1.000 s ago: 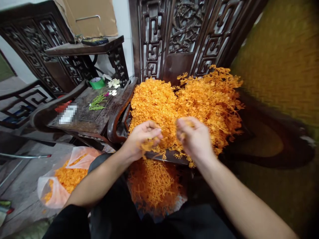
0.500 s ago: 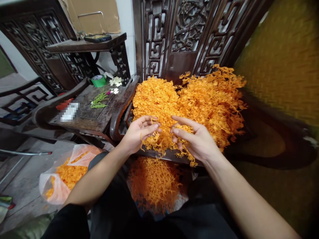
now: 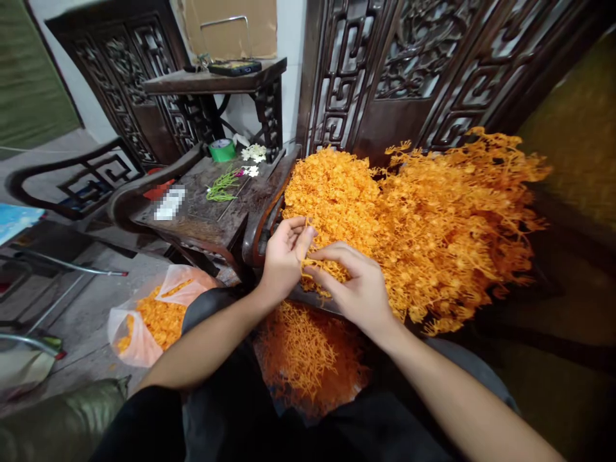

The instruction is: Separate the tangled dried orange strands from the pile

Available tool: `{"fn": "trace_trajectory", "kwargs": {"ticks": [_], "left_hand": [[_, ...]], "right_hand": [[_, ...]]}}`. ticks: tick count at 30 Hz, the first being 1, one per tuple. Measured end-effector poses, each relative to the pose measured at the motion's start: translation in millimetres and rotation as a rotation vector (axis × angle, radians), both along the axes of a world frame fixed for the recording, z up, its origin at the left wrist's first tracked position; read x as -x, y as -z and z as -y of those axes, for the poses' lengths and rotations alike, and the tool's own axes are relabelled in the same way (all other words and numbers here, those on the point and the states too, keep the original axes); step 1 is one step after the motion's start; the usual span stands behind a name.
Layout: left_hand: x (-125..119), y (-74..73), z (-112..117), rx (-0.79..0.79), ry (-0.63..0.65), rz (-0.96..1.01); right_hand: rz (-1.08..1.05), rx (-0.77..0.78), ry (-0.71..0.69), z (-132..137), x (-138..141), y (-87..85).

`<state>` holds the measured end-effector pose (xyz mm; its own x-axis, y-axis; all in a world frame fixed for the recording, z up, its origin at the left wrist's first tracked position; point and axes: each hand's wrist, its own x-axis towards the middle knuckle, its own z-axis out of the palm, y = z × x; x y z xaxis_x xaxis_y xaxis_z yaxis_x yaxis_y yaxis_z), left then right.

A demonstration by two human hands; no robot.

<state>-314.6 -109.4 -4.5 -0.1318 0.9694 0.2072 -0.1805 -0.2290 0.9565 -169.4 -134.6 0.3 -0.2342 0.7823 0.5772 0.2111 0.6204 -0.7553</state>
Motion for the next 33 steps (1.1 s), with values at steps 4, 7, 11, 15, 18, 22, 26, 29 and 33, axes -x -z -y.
{"fn": "trace_trajectory", "kwargs": {"ticks": [4, 7, 11, 15, 18, 22, 26, 29, 33], "left_hand": [[14.7, -16.9, 2.8, 0.25, 0.382, 0.023], [28.9, -27.7, 1.3, 0.393, 0.645, -0.012], [36.4, -32.4, -2.2, 0.475, 0.74, -0.008], [30.0, -31.5, -1.3, 0.381, 0.646, -0.059], [22.1, -32.9, 0.1, 0.291, 0.626, -0.157], [12.4, -37.0, 2.0, 0.165, 0.616, -0.266], [7.9, -37.3, 4.9, -0.003, 0.585, -0.351], [8.4, -36.1, 8.4, -0.126, 0.522, -0.43], [8.2, -34.7, 14.4, -0.238, 0.454, -0.527]], "right_hand": [[-0.06, 0.032, 0.066, -5.3, -3.9, -3.3], [-0.068, 0.098, 0.019, -7.0, -11.5, -7.0], [-0.109, 0.206, -0.004, -6.3, -25.9, -10.5], [-0.189, 0.326, 0.003, -5.1, -42.3, -7.7], [-0.157, 0.278, 0.006, -4.8, -52.9, -6.3], [-0.026, 0.153, 0.014, -2.9, -66.0, -10.9], [-0.028, 0.216, 0.023, 1.3, -83.8, -14.3], [-0.162, 0.379, -0.045, 4.2, -99.6, -11.8], [-0.247, 0.49, -0.005, 7.8, -107.8, -9.9]]}}
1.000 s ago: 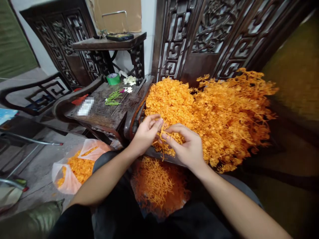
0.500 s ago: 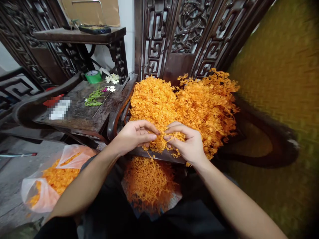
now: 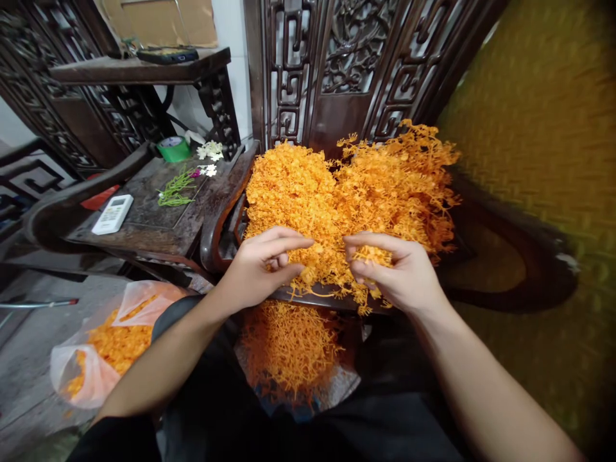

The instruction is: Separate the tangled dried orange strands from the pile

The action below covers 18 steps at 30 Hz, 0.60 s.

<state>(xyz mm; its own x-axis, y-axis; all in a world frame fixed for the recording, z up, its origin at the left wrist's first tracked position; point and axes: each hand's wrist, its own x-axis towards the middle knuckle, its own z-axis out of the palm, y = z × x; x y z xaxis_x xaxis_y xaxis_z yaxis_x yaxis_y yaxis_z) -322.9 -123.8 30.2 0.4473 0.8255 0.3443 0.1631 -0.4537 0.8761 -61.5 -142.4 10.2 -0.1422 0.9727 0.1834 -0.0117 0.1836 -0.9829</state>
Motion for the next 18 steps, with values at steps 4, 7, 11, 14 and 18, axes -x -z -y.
{"fn": "trace_trajectory", "kwargs": {"ticks": [4, 7, 11, 14, 18], "left_hand": [[-3.7, 3.2, 4.6, -0.012, -0.021, -0.016], [-6.3, 6.6, 6.4, 0.027, -0.045, -0.001], [-5.7, 10.4, 7.3, 0.103, -0.1, 0.086], [-1.0, 11.7, 8.3, 0.146, -0.116, 0.144], [8.4, 11.3, 11.5, 0.18, -0.143, 0.137]], "right_hand": [[0.176, -0.058, 0.047, 3.8, 17.2, -5.4], [0.284, -0.177, 0.086, 3.2, 36.0, -6.8], [0.273, -0.168, 0.1, -2.4, 53.3, -3.4], [0.253, -0.168, 0.043, -6.4, 61.3, -1.9], [0.414, -0.367, 0.046, -11.0, 68.1, 0.7]]}}
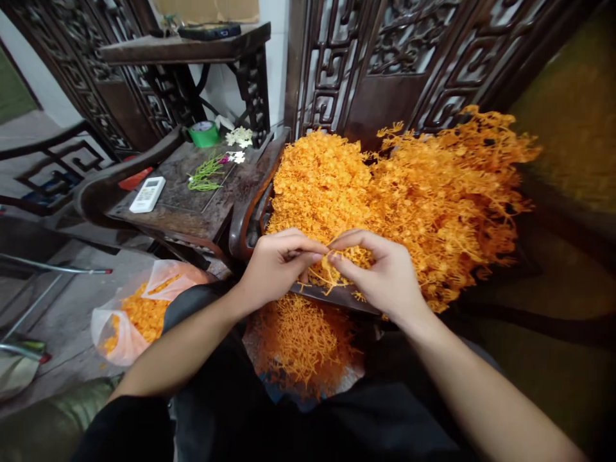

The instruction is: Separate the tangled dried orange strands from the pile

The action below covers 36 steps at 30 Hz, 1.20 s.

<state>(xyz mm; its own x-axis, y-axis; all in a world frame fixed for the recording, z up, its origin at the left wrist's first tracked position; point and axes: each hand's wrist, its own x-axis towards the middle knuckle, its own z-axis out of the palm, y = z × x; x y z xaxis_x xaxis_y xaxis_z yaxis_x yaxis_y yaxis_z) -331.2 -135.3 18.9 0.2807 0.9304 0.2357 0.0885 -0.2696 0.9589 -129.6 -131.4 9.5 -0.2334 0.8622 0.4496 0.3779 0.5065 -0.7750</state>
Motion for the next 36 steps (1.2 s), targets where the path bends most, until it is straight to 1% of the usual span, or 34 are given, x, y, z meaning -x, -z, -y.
{"fn": "trace_trajectory", "kwargs": {"ticks": [3, 5, 7, 9, 12, 14, 17, 19, 21, 22, 24, 27, 29, 33, 36], "left_hand": [[6.3, 0.2, 0.5, 0.029, -0.049, -0.034], [9.1, 1.1, -1.0, 0.055, -0.076, -0.036], [9.8, 2.0, -3.1, 0.093, -0.094, -0.013], [8.6, 2.1, -5.1, 0.134, -0.103, 0.017], [5.5, -1.1, -6.2, 0.163, -0.105, 0.03], [6.2, -5.6, -5.6, 0.143, -0.113, 0.031], [15.3, -12.5, -4.6, 0.075, -0.185, 0.07], [23.7, -14.2, -5.1, 0.053, -0.262, 0.11], [29.3, -12.7, -6.6, 0.07, -0.287, 0.122], [30.3, -11.1, -7.5, 0.086, -0.274, 0.117], [28.5, -7.9, -8.9, 0.11, -0.226, 0.095], [20.6, -6.5, -9.2, 0.112, -0.168, 0.07], [15.5, -8.1, -8.3, 0.111, -0.138, 0.059], [10.3, -11.4, -5.5, 0.102, -0.08, 0.075], [10.5, -10.6, -4.2, 0.104, -0.05, 0.066]], "right_hand": [[0.271, -0.241, 0.019, -5.6, 2.9, 3.9], [0.401, -0.33, 0.054, -9.8, 5.2, 6.4], [0.46, -0.383, 0.096, -12.7, 8.8, 8.4], [0.475, -0.434, 0.128, -13.4, 13.1, 10.1], [0.473, -0.458, 0.149, -14.5, 15.4, 12.9], [0.485, -0.422, 0.186, -20.2, 8.4, 15.3], [0.481, -0.333, 0.329, -38.2, -18.2, 18.7], [0.349, -0.216, 0.437, -49.6, -39.5, 19.5], [0.13, -0.037, 0.473, -53.4, -54.7, 18.2], [0.029, 0.053, 0.461, -51.9, -58.4, 16.8], [-0.097, 0.205, 0.396, -43.6, -58.9, 12.6], [-0.238, 0.355, 0.299, -28.0, -51.3, 5.4], [-0.359, 0.405, 0.239, -20.7, -47.5, 1.1], [-0.552, 0.416, 0.127, -12.1, -46.2, -6.6], [-0.659, 0.432, 0.038, -7.0, -45.2, -12.0]]}}
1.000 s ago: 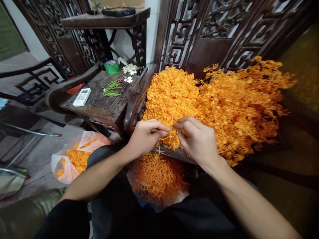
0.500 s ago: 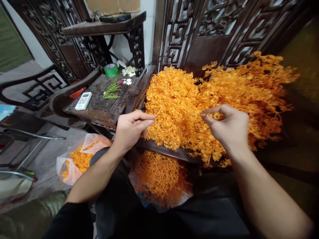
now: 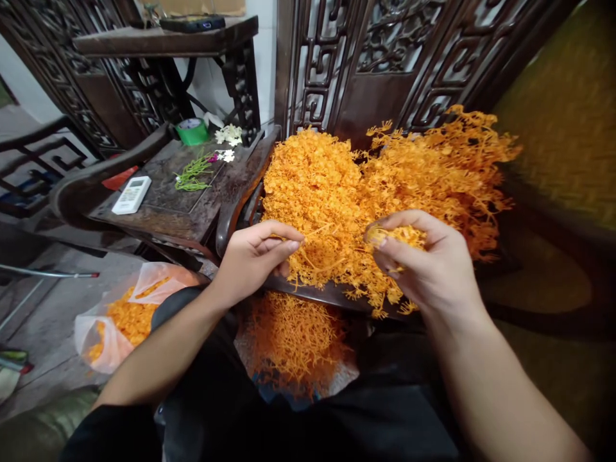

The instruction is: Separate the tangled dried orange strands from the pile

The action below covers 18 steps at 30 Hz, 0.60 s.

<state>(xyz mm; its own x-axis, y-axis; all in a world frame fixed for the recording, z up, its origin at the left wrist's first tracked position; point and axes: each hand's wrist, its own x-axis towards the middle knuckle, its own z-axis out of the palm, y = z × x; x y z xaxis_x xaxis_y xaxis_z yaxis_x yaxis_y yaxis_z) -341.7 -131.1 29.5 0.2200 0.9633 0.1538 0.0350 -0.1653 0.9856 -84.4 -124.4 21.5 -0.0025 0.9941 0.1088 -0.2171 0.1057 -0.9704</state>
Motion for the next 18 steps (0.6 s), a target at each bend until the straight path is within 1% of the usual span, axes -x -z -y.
{"fn": "trace_trajectory", "kwargs": {"ticks": [3, 5, 7, 10, 13, 14, 16, 18], "left_hand": [[2.3, 3.1, -0.6, 0.002, 0.024, -0.026], [4.5, 5.6, -2.0, -0.038, 0.025, -0.053], [7.2, 7.8, -3.5, -0.16, -0.007, -0.115], [11.7, 9.7, -4.5, -0.399, -0.069, -0.254], [16.3, 10.5, -3.7, -0.515, -0.075, -0.341], [17.5, 11.3, -3.1, -0.531, -0.073, -0.356], [18.5, 14.7, -2.1, -0.56, -0.06, -0.387], [16.4, 21.4, -2.0, -0.583, -0.011, -0.463]], "right_hand": [[-0.068, 0.009, -0.094, 1.4, 2.2, -3.8], [-0.091, 0.027, -0.151, -0.7, 3.6, -4.5], [-0.104, 0.051, -0.191, -3.9, 5.2, -3.5], [-0.105, 0.102, -0.225, -6.6, 10.2, -0.5], [-0.088, 0.143, -0.239, -10.1, 18.6, 1.3], [-0.068, 0.157, -0.223, -14.5, 21.6, 1.5], [0.0, 0.165, -0.124, -34.4, 26.4, 1.6], [0.101, 0.111, 0.041, -73.1, 28.7, 1.1]]}}
